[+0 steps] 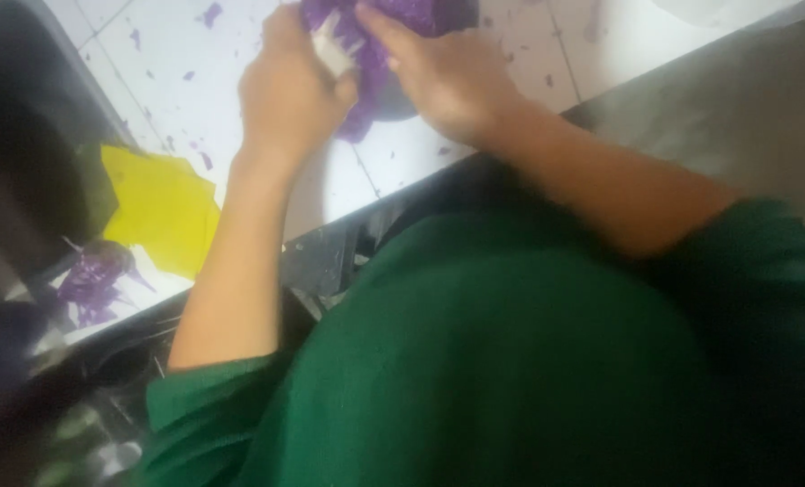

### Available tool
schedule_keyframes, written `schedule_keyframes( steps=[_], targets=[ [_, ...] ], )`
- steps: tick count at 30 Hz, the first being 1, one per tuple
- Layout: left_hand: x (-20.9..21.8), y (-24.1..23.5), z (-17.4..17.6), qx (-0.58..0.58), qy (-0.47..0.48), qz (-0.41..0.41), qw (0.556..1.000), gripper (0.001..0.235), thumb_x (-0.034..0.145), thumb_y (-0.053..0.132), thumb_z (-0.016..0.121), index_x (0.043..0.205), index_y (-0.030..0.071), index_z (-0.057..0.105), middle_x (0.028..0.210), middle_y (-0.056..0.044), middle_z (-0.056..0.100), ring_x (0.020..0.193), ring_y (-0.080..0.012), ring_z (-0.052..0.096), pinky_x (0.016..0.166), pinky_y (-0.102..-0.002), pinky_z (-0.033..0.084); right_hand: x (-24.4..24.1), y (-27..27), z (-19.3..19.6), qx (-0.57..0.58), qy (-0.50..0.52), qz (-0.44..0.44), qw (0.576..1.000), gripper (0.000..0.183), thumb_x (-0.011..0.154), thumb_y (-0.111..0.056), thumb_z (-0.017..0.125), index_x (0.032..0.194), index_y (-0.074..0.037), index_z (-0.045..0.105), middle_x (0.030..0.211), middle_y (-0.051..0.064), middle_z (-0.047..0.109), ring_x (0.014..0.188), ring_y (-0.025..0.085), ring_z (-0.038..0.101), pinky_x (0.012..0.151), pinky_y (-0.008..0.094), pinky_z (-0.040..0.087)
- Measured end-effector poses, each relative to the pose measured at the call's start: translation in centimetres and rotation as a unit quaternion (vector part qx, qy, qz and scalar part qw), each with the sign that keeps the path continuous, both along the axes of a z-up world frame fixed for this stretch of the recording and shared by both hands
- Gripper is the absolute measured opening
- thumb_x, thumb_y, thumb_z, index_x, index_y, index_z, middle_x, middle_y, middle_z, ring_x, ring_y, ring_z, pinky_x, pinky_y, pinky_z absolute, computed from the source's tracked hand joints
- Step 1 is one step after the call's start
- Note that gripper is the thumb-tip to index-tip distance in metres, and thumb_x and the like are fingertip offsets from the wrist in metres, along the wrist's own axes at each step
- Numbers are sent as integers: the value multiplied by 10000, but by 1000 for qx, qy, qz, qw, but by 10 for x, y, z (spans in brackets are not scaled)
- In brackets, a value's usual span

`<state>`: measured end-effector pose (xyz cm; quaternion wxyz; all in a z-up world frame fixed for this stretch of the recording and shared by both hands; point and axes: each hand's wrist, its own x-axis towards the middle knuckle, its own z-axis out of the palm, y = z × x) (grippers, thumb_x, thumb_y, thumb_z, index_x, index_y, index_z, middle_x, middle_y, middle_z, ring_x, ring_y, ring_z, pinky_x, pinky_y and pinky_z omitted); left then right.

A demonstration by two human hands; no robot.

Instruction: Washing and then finely chopping a head of red cabbage on a cutting board in a kitchen.

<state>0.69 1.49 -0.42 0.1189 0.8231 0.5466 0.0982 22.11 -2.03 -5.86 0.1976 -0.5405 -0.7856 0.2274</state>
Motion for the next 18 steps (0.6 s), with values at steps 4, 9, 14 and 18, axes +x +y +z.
schedule_keyframes(
  steps=[4,9,14,18],
  targets=[
    [-4,-4,-6,-1,-5,1,1000,676,868,291,851,1338,-7,468,1196,-231,650,1003,-442,676,836,-514,540,8,-17,-25,0,23,17,1000,505,1136,-221,507,1607,-146,338,744,72,663,471,137,551,424,275,446],
    [-5,1,-11,24,3,-3,1000,664,886,305,858,1330,0,470,1171,-230,650,994,-435,680,835,-507,545,10,-28,-30,-42,-162,69,984,614,1018,-210,522,1596,-132,331,681,66,653,415,116,529,348,253,427],
    [-4,-3,-9,40,2,-18,999,681,865,293,868,1340,6,473,1180,-229,657,984,-436,682,821,-507,548,0,-8,-18,-39,42,-7,998,483,1125,-224,463,1590,-128,371,718,18,650,449,89,519,389,239,426],
    [1,0,-9,39,-1,-17,999,679,867,296,868,1332,0,473,1176,-230,657,977,-435,685,819,-507,548,13,-7,-9,80,0,15,997,464,1163,-224,457,1606,-105,386,760,33,667,496,93,522,436,243,427]
  ],
)
